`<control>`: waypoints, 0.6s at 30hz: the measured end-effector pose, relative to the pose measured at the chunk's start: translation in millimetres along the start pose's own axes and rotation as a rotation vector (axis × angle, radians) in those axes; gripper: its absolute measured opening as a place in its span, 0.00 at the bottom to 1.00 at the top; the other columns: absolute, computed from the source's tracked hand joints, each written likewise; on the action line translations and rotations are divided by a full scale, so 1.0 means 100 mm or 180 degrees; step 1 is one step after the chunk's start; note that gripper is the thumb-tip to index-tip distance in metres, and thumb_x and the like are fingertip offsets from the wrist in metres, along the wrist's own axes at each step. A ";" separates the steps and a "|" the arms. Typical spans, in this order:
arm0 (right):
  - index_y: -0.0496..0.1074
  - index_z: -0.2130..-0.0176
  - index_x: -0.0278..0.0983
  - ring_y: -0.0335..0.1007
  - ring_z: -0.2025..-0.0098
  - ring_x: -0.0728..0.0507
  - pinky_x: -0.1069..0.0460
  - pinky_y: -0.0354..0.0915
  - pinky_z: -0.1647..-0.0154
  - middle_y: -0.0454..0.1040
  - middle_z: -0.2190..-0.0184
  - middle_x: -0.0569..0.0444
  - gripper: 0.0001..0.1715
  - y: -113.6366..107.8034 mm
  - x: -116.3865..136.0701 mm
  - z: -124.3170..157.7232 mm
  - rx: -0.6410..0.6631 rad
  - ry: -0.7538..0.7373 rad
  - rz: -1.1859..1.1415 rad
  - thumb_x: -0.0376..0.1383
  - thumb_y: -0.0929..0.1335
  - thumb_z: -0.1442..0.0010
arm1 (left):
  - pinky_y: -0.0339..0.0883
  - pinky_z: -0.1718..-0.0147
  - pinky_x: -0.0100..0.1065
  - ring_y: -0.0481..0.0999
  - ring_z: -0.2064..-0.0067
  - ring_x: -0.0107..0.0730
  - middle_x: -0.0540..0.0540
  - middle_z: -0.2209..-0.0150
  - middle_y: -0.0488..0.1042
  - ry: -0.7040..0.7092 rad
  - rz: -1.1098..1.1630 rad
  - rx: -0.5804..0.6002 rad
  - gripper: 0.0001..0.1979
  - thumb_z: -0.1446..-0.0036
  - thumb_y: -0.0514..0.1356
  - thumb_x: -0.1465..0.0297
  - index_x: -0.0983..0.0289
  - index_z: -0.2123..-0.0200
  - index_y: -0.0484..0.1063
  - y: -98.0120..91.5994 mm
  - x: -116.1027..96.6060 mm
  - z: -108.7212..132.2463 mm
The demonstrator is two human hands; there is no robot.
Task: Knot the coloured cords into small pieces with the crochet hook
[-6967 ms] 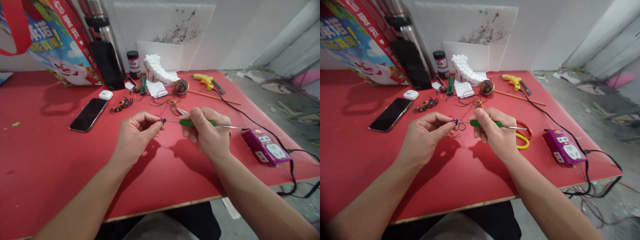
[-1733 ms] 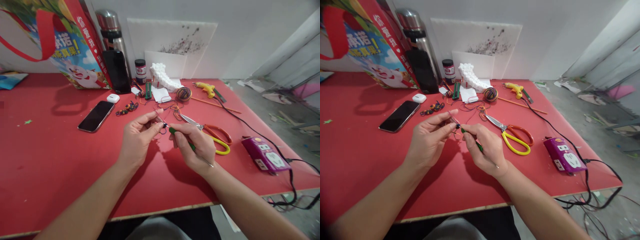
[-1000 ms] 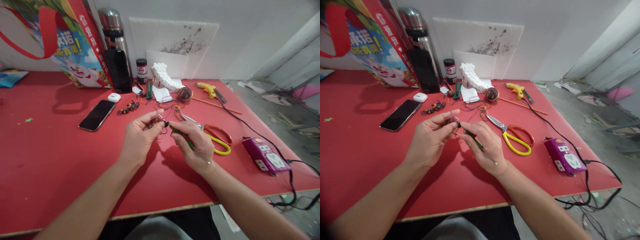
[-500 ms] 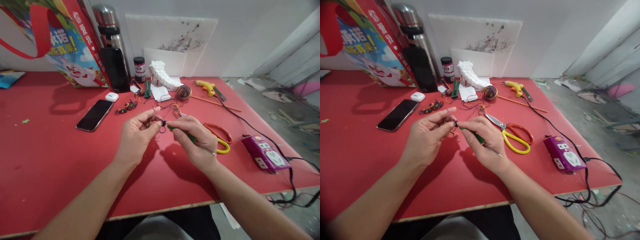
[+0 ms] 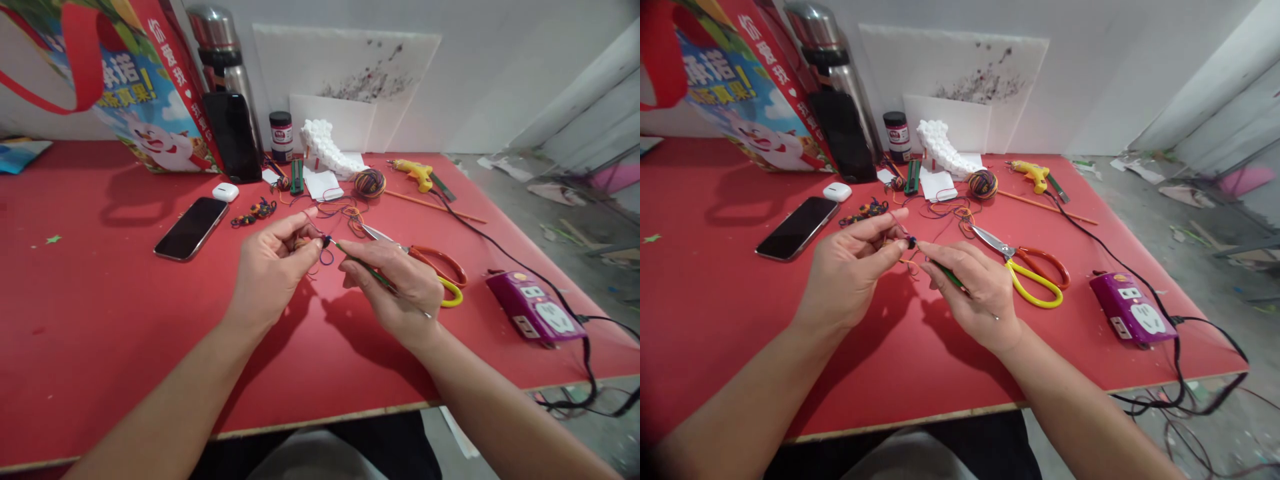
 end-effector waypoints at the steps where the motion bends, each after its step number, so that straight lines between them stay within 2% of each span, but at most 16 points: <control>1: 0.82 0.47 0.42 0.79 0.72 0.49 0.52 0.76 0.65 0.83 0.69 0.56 0.20 -0.01 0.00 -0.01 -0.0014 0.0015 -0.0038 0.24 0.72 0.34 | 0.70 0.69 0.27 0.72 0.69 0.23 0.50 0.67 0.78 0.0002 -0.0013 -0.0002 0.21 0.51 0.74 0.73 0.63 0.51 0.86 -0.01 -0.01 0.00; 8: 0.84 0.52 0.42 0.82 0.67 0.46 0.51 0.77 0.65 0.84 0.67 0.52 0.17 -0.06 0.05 -0.05 -0.0107 -0.0074 0.0147 0.25 0.73 0.35 | 0.70 0.68 0.27 0.72 0.67 0.24 0.51 0.66 0.78 0.0071 -0.0021 -0.0079 0.19 0.51 0.74 0.74 0.63 0.53 0.87 -0.04 -0.04 0.00; 18: 0.85 0.53 0.41 0.80 0.68 0.47 0.52 0.76 0.67 0.84 0.66 0.51 0.15 -0.09 0.04 -0.05 -0.0101 0.0008 0.0174 0.26 0.73 0.35 | 0.69 0.68 0.27 0.71 0.68 0.24 0.51 0.67 0.77 0.0075 -0.0006 -0.0149 0.16 0.51 0.73 0.75 0.61 0.56 0.87 -0.06 -0.05 -0.02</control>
Point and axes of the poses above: each hand's wrist, its own z-axis away from the middle knuckle, its own y-axis out of the palm, x = y × z, the point moved 8 cm from there along -z, towards the middle knuckle
